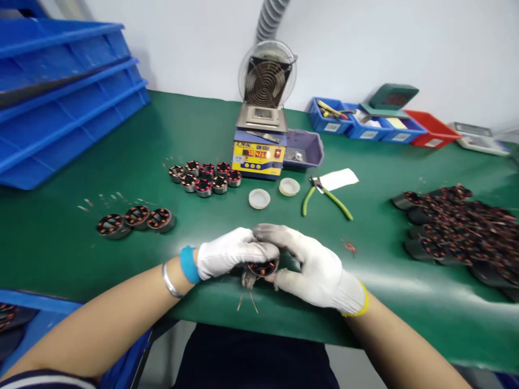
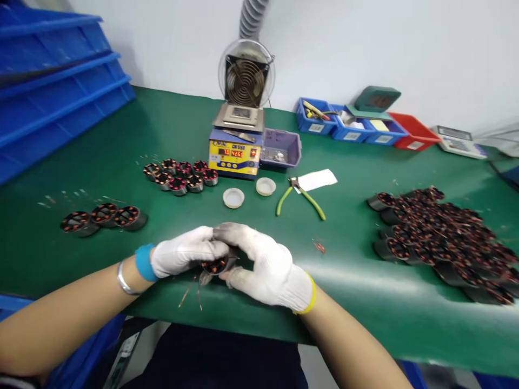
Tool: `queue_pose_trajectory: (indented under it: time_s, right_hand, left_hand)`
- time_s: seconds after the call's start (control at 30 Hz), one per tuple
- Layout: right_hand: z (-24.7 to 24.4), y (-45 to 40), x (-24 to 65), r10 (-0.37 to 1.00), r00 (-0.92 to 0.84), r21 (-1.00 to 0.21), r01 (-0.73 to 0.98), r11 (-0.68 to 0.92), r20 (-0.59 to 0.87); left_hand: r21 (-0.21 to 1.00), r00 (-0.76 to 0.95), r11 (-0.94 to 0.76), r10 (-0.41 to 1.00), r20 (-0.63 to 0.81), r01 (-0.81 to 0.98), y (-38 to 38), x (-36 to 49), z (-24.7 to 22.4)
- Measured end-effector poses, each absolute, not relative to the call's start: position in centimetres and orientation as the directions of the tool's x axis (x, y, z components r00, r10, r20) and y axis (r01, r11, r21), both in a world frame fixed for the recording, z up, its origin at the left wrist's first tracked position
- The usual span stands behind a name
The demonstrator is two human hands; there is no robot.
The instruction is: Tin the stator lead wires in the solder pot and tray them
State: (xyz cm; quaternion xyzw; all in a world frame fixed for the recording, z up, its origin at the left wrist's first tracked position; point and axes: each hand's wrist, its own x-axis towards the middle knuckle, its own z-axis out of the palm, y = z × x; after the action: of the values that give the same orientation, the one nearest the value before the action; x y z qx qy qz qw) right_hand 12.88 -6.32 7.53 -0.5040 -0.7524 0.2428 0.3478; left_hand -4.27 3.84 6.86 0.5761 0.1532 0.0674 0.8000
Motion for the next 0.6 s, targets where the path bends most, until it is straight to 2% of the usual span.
queue_pose_trajectory:
  time_s: [0.17,0.27,0.37,0.47,0.53,0.6]
  right_hand:
    - [7.0,-6.5,12.4,0.879,-0.152,-0.625,0.65,0.433,0.452]
    - [7.1,-6.4,12.2,0.872,-0.253,-0.563,0.682,0.467,0.418]
    - [7.0,-6.1,12.3,0.864,-0.289,-0.557,0.67,0.49,0.412]
    - [7.0,-6.0,12.9,0.856,-0.157,-0.585,0.668,0.46,0.493]
    - [7.0,-6.0,13.3,0.887,-0.057,-0.63,0.684,0.369,0.457]
    - [7.1,-6.1,13.8,0.918,0.002,-0.66,0.695,0.285,0.398]
  left_hand:
    - [0.949,0.935,0.266,0.261,-0.239,0.168,3.4,-4.7,7.5]
    - [0.982,0.931,0.13,0.323,-0.172,0.136,3.2,-4.4,8.1]
    - [0.989,0.901,0.02,0.411,-0.143,0.148,2.9,-4.0,8.7]
    - [0.931,0.826,0.041,0.447,-0.343,0.364,2.7,-4.1,9.3]
    - [0.852,0.753,0.095,0.426,-0.502,0.514,3.1,-4.8,9.8]
    - [0.819,0.715,0.12,0.429,-0.552,0.56,4.0,-5.7,10.4]
